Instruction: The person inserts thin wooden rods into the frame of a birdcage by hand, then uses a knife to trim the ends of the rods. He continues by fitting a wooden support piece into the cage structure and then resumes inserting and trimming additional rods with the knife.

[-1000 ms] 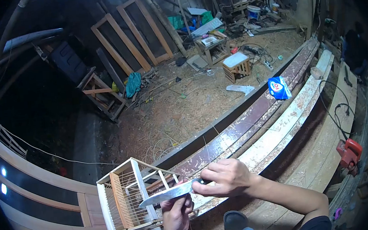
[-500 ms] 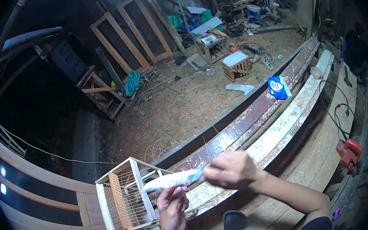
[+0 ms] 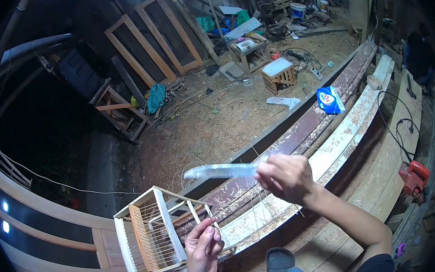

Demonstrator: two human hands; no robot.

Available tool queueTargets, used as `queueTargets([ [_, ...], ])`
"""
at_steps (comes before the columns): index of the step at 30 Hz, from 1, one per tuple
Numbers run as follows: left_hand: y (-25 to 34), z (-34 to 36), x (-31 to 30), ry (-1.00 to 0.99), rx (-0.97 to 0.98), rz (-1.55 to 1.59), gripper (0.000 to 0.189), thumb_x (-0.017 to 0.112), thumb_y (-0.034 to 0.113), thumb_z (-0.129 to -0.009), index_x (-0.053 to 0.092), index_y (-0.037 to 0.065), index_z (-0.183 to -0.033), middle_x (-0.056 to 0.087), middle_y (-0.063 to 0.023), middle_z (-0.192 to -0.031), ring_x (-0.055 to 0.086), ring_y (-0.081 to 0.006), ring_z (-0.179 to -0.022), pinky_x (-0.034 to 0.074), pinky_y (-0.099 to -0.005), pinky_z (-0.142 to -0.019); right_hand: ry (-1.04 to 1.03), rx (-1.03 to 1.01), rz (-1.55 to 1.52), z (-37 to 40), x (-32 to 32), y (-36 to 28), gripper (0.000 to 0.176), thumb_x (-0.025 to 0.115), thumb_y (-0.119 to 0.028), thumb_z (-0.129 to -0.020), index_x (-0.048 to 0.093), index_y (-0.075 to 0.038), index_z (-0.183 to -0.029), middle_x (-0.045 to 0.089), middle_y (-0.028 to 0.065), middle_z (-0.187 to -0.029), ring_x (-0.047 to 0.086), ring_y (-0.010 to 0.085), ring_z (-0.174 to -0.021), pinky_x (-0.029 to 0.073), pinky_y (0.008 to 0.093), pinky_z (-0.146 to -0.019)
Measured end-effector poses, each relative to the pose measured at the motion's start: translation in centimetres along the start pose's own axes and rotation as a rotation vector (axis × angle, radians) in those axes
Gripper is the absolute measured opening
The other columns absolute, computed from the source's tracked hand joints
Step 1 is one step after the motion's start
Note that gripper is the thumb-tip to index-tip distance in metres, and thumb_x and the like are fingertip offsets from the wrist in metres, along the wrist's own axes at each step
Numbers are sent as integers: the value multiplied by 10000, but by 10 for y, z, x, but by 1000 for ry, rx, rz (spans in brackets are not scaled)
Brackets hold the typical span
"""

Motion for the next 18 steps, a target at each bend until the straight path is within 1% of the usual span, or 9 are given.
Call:
queueTargets([
  [2,-4,-4,-6,-1,23,25,308,602,47,-1055,653,-17,-1352,665,-107,-947,392,-42,-565,282,-203,-494,-82,-158,-114,4,3,-9,242,800,-273,-884,657,-162,-1045,557,6,-694,577,175,-535,441,346,-446],
  [5,-13,-6,-12,-81,66,82,363,585,-5,-1038,606,2,-1400,702,-141,-1042,622,-141,-835,402,-220,-555,-205,-276,-114,8,12,-42,242,736,-309,-910,663,-212,-1119,551,-30,-751,587,122,-610,423,293,-479],
  [7,-13,-1,-3,13,35,47,392,588,-15,-1033,580,-7,-1425,703,-143,-1073,624,-148,-848,414,-225,-573,-221,-303,-93,10,17,-54,216,676,-305,-931,663,-241,-1136,553,-48,-793,583,98,-649,411,265,-504],
  [9,-10,3,5,137,11,31,420,595,-39,-1022,562,-32,-1440,700,-142,-1129,621,-158,-867,438,-239,-617,-213,-326,-94,8,17,-55,195,711,-293,-899,664,-241,-1080,543,-54,-761,552,100,-615,388,262,-488],
  [12,-9,1,-4,56,3,-26,387,597,-31,-1025,593,-28,-1412,699,-136,-1106,616,-156,-859,439,-244,-615,-199,-359,-66,4,14,-49,187,748,-283,-854,661,-261,-1018,535,-65,-730,516,96,-583,357,257,-468],
  [14,-4,-2,-3,80,-4,-24,330,612,3,-1031,646,-26,-1358,698,-114,-1007,586,-126,-781,425,-235,-601,-209,-385,47,4,12,-40,164,654,-276,-936,656,-309,-1097,502,-79,-751,553,62,-629,360,223,-484],
  [15,2,-5,-4,21,4,-18,307,617,24,-1037,665,-21,-1337,688,-102,-953,553,-107,-732,410,-230,-587,-197,-365,84,5,12,-33,117,658,-279,-960,653,-305,-1074,487,-63,-721,542,69,-589,377,240,-465],
  [16,5,-7,-4,-37,13,-11,287,622,45,-1043,684,-17,-1316,679,-91,-898,520,-88,-682,395,-224,-573,-179,-225,11,8,14,-20,198,760,-228,-901,651,-228,-1066,533,-18,-664,531,138,-528,402,316,-446],
  [18,5,-2,0,9,66,-101,272,622,69,-1052,700,-7,-1302,658,-81,-840,443,-65,-598,355,-214,-531,-50,-24,121,-4,7,10,154,751,-179,-937,640,-169,-1044,522,10,-631,544,186,-505,426,366,-436],
])
Point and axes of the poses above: each hand's wrist, its own z-axis away from the middle knuckle, its own x-axis out of the palm, y = z × x, the point moved 2 cm from there along -z, towards the middle knuckle
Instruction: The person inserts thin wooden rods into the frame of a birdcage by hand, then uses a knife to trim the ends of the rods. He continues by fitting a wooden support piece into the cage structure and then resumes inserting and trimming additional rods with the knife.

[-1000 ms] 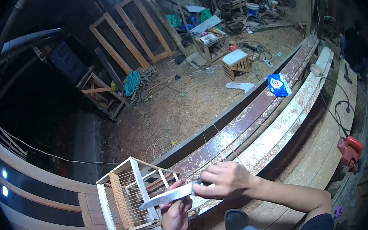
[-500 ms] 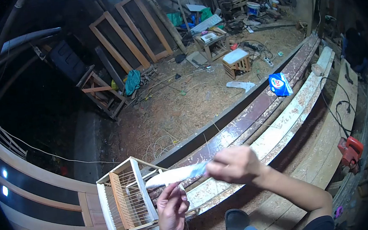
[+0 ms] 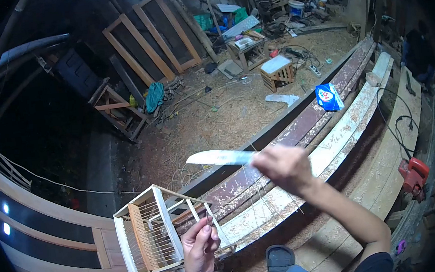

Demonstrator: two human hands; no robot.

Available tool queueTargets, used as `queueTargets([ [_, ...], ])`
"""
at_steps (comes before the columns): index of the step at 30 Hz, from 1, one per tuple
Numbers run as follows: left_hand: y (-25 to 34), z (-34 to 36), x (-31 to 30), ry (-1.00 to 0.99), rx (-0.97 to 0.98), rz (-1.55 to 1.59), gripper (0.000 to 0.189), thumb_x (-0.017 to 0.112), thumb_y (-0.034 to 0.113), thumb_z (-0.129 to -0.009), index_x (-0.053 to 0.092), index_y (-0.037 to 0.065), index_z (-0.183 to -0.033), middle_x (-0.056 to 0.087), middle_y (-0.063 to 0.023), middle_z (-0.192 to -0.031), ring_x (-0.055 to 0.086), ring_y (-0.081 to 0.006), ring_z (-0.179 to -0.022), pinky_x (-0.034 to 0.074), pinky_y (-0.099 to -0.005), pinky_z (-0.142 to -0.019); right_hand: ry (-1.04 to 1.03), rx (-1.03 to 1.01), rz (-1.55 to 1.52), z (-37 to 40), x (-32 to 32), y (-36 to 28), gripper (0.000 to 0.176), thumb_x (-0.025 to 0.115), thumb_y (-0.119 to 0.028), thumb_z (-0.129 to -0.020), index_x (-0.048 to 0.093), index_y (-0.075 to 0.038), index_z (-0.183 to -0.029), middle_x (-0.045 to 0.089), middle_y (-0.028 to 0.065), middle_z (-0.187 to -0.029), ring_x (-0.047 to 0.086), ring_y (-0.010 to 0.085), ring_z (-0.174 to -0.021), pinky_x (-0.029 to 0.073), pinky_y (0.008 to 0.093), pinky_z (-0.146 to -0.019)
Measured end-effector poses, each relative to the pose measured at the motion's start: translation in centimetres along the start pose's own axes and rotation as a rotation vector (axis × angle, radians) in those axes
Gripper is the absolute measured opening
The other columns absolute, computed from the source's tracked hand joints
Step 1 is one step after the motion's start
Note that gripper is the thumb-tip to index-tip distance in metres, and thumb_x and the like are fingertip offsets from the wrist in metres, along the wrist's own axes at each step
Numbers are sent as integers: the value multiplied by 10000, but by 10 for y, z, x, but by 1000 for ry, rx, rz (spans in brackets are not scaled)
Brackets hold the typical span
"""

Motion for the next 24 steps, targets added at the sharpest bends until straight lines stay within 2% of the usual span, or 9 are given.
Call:
queueTargets([
  [4,-2,2,-4,29,-42,39,295,605,55,-1056,682,11,-1337,667,-96,-880,411,-59,-545,323,-203,-497,-25,-39,-134,0,-16,-11,163,778,-169,-913,628,-112,-942,550,36,-658,552,204,-513,440,353,-450],
  [6,-4,-3,-3,17,-11,91,311,596,38,-1055,666,14,-1357,671,-102,-909,413,-53,-552,324,-192,-501,-91,-174,-180,3,-10,-29,213,774,-267,-924,658,-168,-1072,572,-8,-711,577,146,-552,453,335,-457],
  [7,-12,-5,-7,6,16,59,371,561,5,-1053,604,-16,-1421,669,-153,-958,412,-42,-531,306,-192,-447,-138,-215,-196,5,-7,-39,226,759,-294,-925,666,-182,-1098,570,-22,-731,585,135,-580,453,316,-474],
  [11,-11,4,7,67,-87,75,431,551,-37,-1043,549,-49,-1474,685,-160,-1026,532,-88,-748,374,-192,-594,-209,-326,-198,9,0,-66,233,661,-293,-934,664,-252,-1163,551,-51,-805,599,99,-670,421,266,-518],
  [13,-9,7,10,104,-108,73,428,558,-30,-1044,553,-50,-1472,680,-148,-1016,530,-85,-749,372,-189,-595,-212,-343,-197,6,0,-64,238,654,-277,-932,662,-267,-1170,548,-58,-809,597,94,-671,414,264,-514],
  [15,-9,6,7,120,-119,58,426,585,5,-1049,560,-43,-1472,671,-104,-971,514,-76,-710,362,-184,-579,-172,-423,-124,4,0,-56,187,714,-318,-874,666,-254,-1044,543,-57,-754,544,88,-618,370,246,-493],
  [16,-8,1,3,45,-118,97,397,599,44,-1057,591,-26,-1448,665,-81,-924,477,-61,-639,343,-191,-540,-150,-411,-114,4,-1,-53,191,724,-279,-870,671,-256,-1052,554,-46,-735,550,105,-590,392,281,-478],
  [20,-1,1,0,-43,-38,22,306,589,70,-1067,670,18,-1358,607,-80,-835,406,-58,-595,327,-195,-515,-40,6,40,2,-1,1,128,721,-302,-971,659,-191,-991,529,-3,-671,570,142,-538,441,341,-440],
  [24,-4,-2,-5,30,-27,85,323,593,64,-1063,644,19,-1379,670,-111,-911,399,-37,-529,314,-197,-464,-93,-85,-144,11,-8,-16,185,747,-321,-950,663,-163,-999,550,6,-694,581,152,-551,455,327,-444],
])
Point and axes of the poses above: each hand's wrist, its own z-axis away from the middle knuckle, its own x-axis out of the palm, y = z × x, the point moved 2 cm from there along -z, towards the middle knuckle
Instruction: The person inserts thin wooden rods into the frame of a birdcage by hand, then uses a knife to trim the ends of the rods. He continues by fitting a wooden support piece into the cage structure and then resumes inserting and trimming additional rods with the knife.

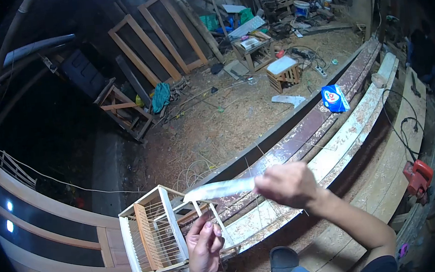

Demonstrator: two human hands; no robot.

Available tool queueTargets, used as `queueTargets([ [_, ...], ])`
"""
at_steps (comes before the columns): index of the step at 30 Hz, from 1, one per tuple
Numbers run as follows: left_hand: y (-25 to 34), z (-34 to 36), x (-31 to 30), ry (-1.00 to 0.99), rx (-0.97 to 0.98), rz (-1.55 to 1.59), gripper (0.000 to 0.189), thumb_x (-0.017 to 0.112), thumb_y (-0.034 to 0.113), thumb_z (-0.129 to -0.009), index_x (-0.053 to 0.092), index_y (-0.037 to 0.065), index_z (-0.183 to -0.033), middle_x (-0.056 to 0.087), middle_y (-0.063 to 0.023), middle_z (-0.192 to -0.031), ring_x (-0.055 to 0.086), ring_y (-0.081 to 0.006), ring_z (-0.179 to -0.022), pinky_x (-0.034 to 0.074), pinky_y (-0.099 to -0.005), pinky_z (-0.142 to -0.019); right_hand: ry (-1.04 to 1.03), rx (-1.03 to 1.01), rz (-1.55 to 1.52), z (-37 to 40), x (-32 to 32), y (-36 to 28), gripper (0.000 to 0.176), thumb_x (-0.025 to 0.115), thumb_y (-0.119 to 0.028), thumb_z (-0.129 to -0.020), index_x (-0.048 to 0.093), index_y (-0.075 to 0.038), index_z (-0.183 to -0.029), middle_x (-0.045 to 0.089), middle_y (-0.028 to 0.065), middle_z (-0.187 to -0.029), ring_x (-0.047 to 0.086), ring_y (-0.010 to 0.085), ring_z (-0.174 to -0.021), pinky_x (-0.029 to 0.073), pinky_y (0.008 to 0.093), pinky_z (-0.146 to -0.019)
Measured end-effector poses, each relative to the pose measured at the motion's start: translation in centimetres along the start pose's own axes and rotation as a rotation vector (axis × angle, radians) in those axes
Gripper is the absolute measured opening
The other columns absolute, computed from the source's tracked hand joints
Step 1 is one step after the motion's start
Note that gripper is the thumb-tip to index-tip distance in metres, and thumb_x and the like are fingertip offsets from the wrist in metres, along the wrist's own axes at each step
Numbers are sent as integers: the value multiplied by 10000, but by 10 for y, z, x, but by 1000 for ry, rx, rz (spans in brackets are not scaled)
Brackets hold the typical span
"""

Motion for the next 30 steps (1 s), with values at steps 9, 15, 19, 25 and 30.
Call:
queueTargets([
  [9,1,3,6,-16,-79,0,345,583,48,-1063,584,-5,-1404,629,-81,-904,449,-59,-609,344,-178,-523,-103,-281,41,-11,13,-32,227,691,-340,-934,664,-275,-1149,496,-53,-748,535,87,-626,378,254,-485],
  [15,9,-7,2,-37,33,-48,269,568,102,-1085,636,24,-1333,568,-47,-816,377,-38,-580,315,-182,-505,38,144,166,-7,1,15,150,713,-260,-983,631,-154,-1050,545,12,-686,564,178,-540,453,351,-468],
  [19,5,-8,1,-47,27,74,294,570,39,-1072,625,-7,-1357,648,-116,-916,424,-50,-625,327,-188,-525,51,45,-7,-1,3,-3,216,791,-271,-916,652,-140,-1016,587,18,-704,595,183,-558,458,355,-464],
  [25,-5,0,11,-9,25,51,357,589,-7,-1052,575,-81,-1401,687,-182,-1014,506,-88,-680,366,-194,-564,-91,-167,-41,-10,15,-52,191,737,-324,-922,674,-217,-1067,497,-43,-718,560,107,-611,423,285,-487],
  [30,-2,-2,12,-90,32,-15,284,591,14,-1052,620,-65,-1324,659,-130,-944,455,-66,-633,338,-195,-540,-42,-129,-10,-6,15,-25,214,786,-355,-893,683,-220,-1023,476,-33,-701,514,126,-558,394,302,-458],
])
Point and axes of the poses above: each hand's wrist, its own z-axis away from the middle knuckle, its own x-axis out of the palm, y = z × x, the point moved 2 cm from there along -z, towards the middle knuckle
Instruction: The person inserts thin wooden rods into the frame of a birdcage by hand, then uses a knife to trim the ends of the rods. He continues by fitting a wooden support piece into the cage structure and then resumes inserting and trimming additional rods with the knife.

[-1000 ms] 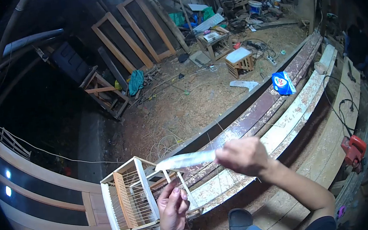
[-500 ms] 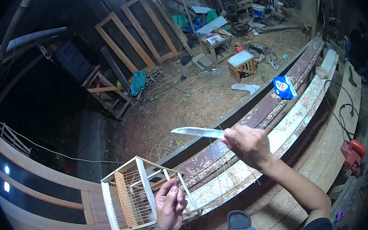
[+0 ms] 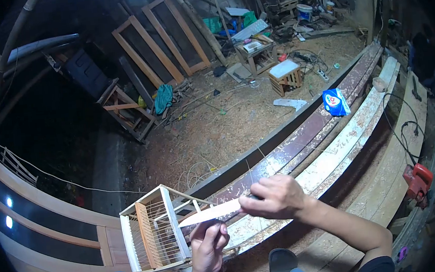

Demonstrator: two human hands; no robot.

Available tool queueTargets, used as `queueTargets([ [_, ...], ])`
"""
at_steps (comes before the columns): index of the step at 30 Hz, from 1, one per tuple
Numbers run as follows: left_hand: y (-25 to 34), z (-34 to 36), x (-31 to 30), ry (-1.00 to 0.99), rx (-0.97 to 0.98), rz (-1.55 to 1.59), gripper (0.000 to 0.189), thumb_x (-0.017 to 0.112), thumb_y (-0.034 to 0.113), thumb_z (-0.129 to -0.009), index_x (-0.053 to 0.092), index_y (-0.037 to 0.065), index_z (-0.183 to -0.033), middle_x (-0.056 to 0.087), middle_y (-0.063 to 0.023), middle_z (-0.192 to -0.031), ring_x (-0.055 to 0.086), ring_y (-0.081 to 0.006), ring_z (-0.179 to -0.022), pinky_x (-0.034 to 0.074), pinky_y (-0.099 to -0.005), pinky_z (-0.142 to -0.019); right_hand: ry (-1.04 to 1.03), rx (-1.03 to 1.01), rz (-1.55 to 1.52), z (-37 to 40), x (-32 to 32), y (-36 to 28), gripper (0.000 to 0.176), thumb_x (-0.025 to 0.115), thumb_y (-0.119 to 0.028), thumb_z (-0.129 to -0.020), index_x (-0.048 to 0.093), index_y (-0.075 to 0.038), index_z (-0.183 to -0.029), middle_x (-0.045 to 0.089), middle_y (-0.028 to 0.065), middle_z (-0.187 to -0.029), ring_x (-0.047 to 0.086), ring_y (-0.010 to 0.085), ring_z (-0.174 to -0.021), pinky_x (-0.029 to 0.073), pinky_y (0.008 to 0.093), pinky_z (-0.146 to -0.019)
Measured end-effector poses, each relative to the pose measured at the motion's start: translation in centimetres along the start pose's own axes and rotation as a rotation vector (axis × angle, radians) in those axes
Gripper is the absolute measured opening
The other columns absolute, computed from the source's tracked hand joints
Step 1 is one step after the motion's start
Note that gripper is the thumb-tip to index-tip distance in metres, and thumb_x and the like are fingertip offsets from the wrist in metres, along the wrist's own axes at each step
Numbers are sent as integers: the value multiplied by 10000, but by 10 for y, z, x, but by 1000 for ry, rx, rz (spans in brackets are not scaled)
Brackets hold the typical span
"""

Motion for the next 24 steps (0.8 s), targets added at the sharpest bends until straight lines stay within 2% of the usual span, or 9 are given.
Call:
queueTargets([
  [2,1,-5,3,67,-40,-33,226,583,36,-1048,655,-29,-1252,632,-104,-902,413,-59,-587,340,-205,-520,9,34,24,5,1,5,202,782,-348,-902,686,-223,-1028,472,-31,-695,514,127,-555,393,306,-458],
  [5,-1,-6,0,73,-23,-44,261,588,47,-1051,672,-4,-1293,621,-87,-852,406,-55,-579,337,-204,-518,14,30,97,5,-5,9,188,779,-335,-910,675,-210,-1006,487,-19,-688,537,144,-551,413,324,-463],
  [7,0,-2,-1,61,-19,-72,328,593,53,-1051,650,9,-1371,597,-67,-798,411,-59,-585,349,-216,-533,59,227,147,6,-9,27,174,784,-266,-910,656,-167,-973,563,17,-708,594,187,-563,458,368,-473],
  [10,2,2,-1,58,-40,-34,331,583,52,-1054,645,10,-1376,588,-60,-797,434,-66,-614,352,-222,-540,142,304,119,1,-21,38,172,792,-223,-903,656,-142,-971,598,34,-710,618,211,-569,471,382,-462],
  [14,-12,0,-12,52,-41,-27,329,581,69,-1066,631,24,-1389,596,-58,-816,452,-71,-645,334,-216,-534,7,25,-27,-2,-16,-1,227,781,-310,-894,675,-188,-1053,543,-26,-697,570,131,-561,432,313,-453],
  [16,-15,3,-4,98,-56,7,372,576,6,-1050,585,-17,-1421,628,-71,-910,511,-94,-719,342,-211,-544,-12,-58,-51,-5,-7,-17,237,738,-298,-906,673,-221,-1120,533,-45,-737,575,109,-608,409,275,-480],
  [18,-15,8,-1,94,-57,112,415,605,-23,-1033,590,-31,-1447,713,-130,-1105,583,-102,-811,392,-201,-585,-34,-113,-11,-7,-5,-24,253,693,-286,-920,665,-239,-1167,531,-56,-767,584,95,-652,392,259,-502],
  [22,-12,8,-3,123,-76,42,423,612,-23,-1029,583,-37,-1451,698,-100,-1053,558,-108,-800,388,-213,-588,-15,-119,15,-8,-8,-17,255,694,-293,-910,666,-279,-1164,522,-61,-760,542,89,-628,368,258,-496],
  [24,-13,5,-7,16,-49,107,414,622,-28,-1021,598,-46,-1433,659,-65,-955,521,-108,-766,374,-220,-586,7,-127,48,-3,-7,-9,244,698,-302,-911,664,-301,-1153,501,-63,-747,518,85,-617,359,254,-490],
])
Point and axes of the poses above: each hand's wrist, its own z-axis away from the middle knuckle, its own x-axis out of the palm, y = z × x, the point moved 2 cm from there along -z, towards the middle knuckle
